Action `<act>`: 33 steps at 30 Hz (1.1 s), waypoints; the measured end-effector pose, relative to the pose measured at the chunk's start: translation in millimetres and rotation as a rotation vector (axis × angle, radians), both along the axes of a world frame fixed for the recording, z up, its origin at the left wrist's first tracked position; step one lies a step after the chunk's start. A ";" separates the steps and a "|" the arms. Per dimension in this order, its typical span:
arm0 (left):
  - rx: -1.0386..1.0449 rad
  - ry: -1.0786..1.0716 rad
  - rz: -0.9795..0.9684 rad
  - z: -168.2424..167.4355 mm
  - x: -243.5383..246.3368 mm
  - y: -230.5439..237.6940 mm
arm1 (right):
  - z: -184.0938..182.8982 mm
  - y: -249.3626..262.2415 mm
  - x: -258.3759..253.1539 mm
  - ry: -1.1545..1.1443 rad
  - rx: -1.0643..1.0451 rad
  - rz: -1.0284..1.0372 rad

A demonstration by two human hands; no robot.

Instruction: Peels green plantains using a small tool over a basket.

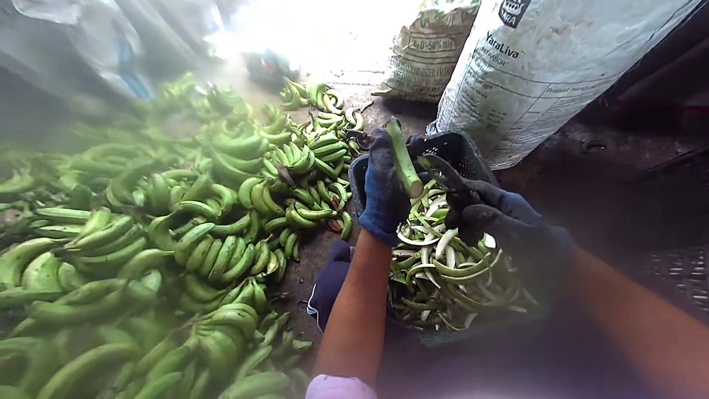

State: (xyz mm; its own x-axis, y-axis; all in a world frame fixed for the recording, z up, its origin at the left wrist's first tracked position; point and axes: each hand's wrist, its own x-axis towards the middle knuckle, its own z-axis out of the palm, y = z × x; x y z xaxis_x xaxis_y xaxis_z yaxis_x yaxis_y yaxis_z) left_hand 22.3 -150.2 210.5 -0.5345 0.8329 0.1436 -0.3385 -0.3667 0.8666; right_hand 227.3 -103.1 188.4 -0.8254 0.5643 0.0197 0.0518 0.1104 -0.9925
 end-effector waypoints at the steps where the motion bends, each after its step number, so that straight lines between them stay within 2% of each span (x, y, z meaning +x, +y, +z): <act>1: 0.017 -0.090 0.005 1.9 1.9 0.9 | 1.9 -6.5 -2.6 -0.026 -0.057 -0.009; 4: 0.048 -0.230 0.040 2.7 4.3 5.6 | -1.6 -16.1 -10.1 -0.022 0.010 -0.047; 8: 0.025 -0.215 0.140 2.7 7.7 9.9 | -6.1 -11.4 -9.9 -0.040 0.156 -0.074; 14: 0.009 -0.395 0.024 2.3 27.8 9.7 | -10.8 4.0 -18.5 -0.277 0.453 -0.107; 16: 0.019 -0.315 0.062 2.6 42.1 4.1 | -13.4 14.4 -22.9 -0.406 0.489 -0.102; 19: 0.079 -0.002 0.018 -19.0 53.0 -4.9 | -17.2 27.3 -21.1 -0.523 0.485 -0.119; 24: 0.036 0.160 -0.096 -32.5 22.8 -8.8 | -13.7 26.5 -19.2 -0.402 0.588 -0.060; 26: 0.107 0.009 -0.127 -34.5 14.9 4.2 | -12.7 24.7 -20.7 -0.393 0.626 -0.005; 27: 0.152 -0.094 -0.213 -35.1 14.2 12.1 | -14.4 25.8 -20.7 -0.375 0.638 -0.001; 29: 0.226 -0.152 -0.345 -45.5 12.7 18.0 | -7.9 27.5 -15.9 -0.440 0.620 0.016; 33: 0.273 -0.168 -0.417 -64.7 14.2 19.0 | 4.0 30.1 -3.2 -0.588 0.546 0.007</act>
